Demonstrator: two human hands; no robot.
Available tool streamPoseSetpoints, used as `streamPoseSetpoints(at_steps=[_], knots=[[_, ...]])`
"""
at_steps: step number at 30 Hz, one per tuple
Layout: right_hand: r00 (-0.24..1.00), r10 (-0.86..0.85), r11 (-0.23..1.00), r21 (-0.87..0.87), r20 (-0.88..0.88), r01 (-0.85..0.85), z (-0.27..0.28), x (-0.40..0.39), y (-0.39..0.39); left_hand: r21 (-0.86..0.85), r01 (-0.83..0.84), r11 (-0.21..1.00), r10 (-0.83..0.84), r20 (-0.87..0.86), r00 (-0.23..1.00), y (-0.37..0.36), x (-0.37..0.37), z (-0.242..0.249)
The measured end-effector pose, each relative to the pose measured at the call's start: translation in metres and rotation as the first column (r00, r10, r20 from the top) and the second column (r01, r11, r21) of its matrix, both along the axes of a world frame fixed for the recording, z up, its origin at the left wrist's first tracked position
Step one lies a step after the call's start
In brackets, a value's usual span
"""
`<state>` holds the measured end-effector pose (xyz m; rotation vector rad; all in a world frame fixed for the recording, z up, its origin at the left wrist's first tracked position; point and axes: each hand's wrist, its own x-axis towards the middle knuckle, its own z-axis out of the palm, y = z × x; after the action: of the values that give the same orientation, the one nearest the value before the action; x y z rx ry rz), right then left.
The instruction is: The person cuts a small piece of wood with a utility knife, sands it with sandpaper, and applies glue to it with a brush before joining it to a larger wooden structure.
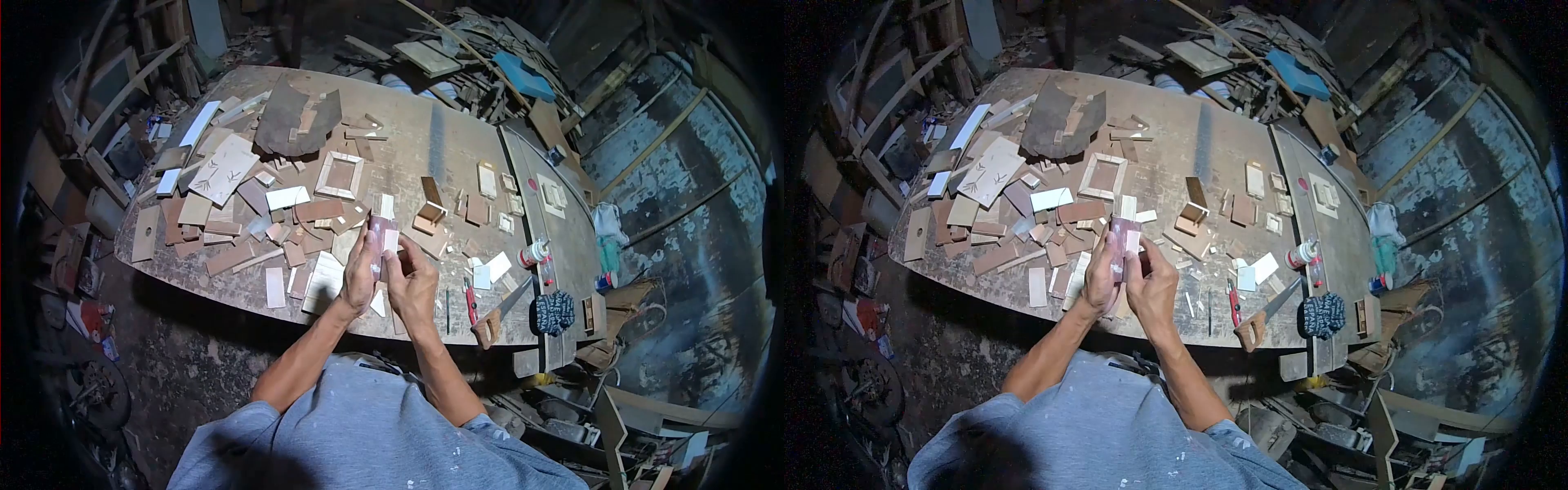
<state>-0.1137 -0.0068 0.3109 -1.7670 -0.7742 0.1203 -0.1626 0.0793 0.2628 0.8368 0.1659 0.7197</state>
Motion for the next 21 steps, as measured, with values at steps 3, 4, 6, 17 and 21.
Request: streamPoseSetpoints(at_steps=[3,4,6,17,21], knots=[[0.996,-0.006,0.998,0.065,0.093,0.000,-0.013,-0.002,-0.001,-0.020,0.015,1.000,-0.015,-0.015,1.000,-0.001,-0.007,-0.004],[0.988,-0.007,0.999,0.036,0.152,0.001,-0.017,-0.009,-0.006,-0.014,0.011,1.000,-0.011,-0.013,1.000,0.006,-0.007,-0.001],[0.986,-0.003,1.000,0.029,0.166,-0.002,-0.026,-0.012,-0.006,0.129,-0.144,0.981,0.147,-0.014,0.989,0.004,-0.004,0.012],[0.992,0.011,1.000,-0.007,0.127,-0.011,0.015,-0.001,0.019,0.192,-0.181,0.964,0.200,-0.085,0.976,0.008,0.004,-0.011],[0.992,0.001,0.995,0.095,0.128,-0.013,-0.018,-0.025,0.002,0.134,-0.102,0.986,0.113,-0.080,0.990,0.017,-0.002,-0.006]])
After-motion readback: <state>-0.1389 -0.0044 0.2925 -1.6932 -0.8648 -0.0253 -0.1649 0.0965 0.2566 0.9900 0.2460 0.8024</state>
